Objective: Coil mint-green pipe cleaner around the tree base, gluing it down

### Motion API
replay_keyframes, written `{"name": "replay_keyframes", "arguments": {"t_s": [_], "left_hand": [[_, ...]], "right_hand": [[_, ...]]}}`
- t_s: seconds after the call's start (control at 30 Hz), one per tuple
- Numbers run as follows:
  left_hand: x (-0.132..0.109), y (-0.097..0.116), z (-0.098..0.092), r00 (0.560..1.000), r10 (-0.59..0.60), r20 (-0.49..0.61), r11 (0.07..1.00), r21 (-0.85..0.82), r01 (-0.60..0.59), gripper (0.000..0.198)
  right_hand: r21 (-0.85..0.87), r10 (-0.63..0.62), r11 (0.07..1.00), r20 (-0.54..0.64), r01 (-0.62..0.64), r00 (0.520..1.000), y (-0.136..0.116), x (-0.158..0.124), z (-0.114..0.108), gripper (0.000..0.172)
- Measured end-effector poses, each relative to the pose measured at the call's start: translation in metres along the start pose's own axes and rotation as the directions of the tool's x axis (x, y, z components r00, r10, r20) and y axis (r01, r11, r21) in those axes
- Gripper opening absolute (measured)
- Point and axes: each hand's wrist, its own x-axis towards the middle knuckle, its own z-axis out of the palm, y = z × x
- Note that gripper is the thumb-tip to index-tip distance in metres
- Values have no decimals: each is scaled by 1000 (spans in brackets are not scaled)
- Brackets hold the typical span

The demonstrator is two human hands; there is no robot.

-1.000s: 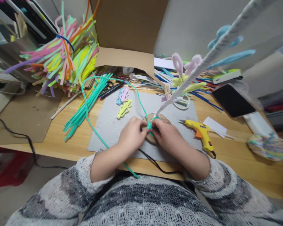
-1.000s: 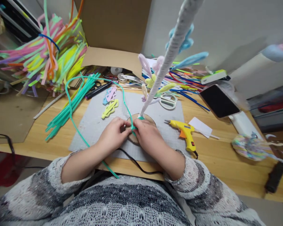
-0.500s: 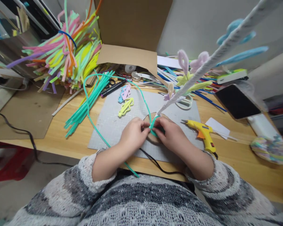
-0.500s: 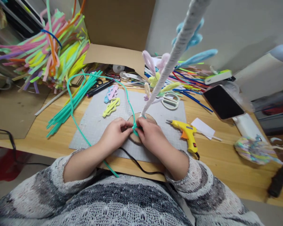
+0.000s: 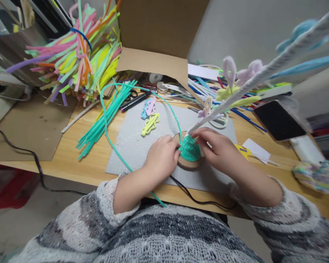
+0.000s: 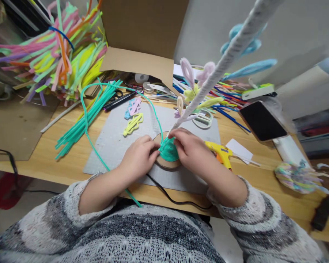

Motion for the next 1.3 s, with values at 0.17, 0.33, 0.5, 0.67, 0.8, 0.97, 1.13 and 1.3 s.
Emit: {"name": "replay_keyframes", "arguments": {"t_s": [0.17, 0.33, 0.5, 0.67, 0.8, 0.97, 1.13, 1.3], "left_hand": [[1, 1, -1, 1000, -18, 5, 1000, -21, 18, 17], [1, 0, -1, 1000, -10, -2, 999, -43, 10, 16], [1, -1, 1, 1000, -15, 7, 999, -49, 15, 16], [1, -2, 1, 1000, -22, -5, 998, -63, 22, 14], [2, -3, 1, 1000, -30, -7, 995, -99, 29, 12], [5, -5, 0, 1000, -20, 13, 995, -96, 21, 12], [11, -5, -2, 997, 63, -44, 988, -138, -69, 34], [17, -4, 3, 995, 11, -100, 966, -257, -37, 46]], "right_hand": [[-250, 64, 968, 244, -1, 968, -4, 11, -7, 33], [-374, 64, 926, 270, 43, 961, 1, 20, 2, 31], [-444, 104, 896, 237, 12, 966, 5, 16, 6, 40], [-508, 158, 861, 229, -21, 960, 3, 11, 5, 42], [-549, 203, 834, 225, -48, 953, -2, 11, 5, 42], [-557, 212, 828, 204, -65, 956, -4, 10, 5, 40], [-553, 208, 830, 194, -69, 959, -1, 10, 6, 36], [-534, 220, 840, 177, -94, 959, 0, 9, 7, 38]]}}
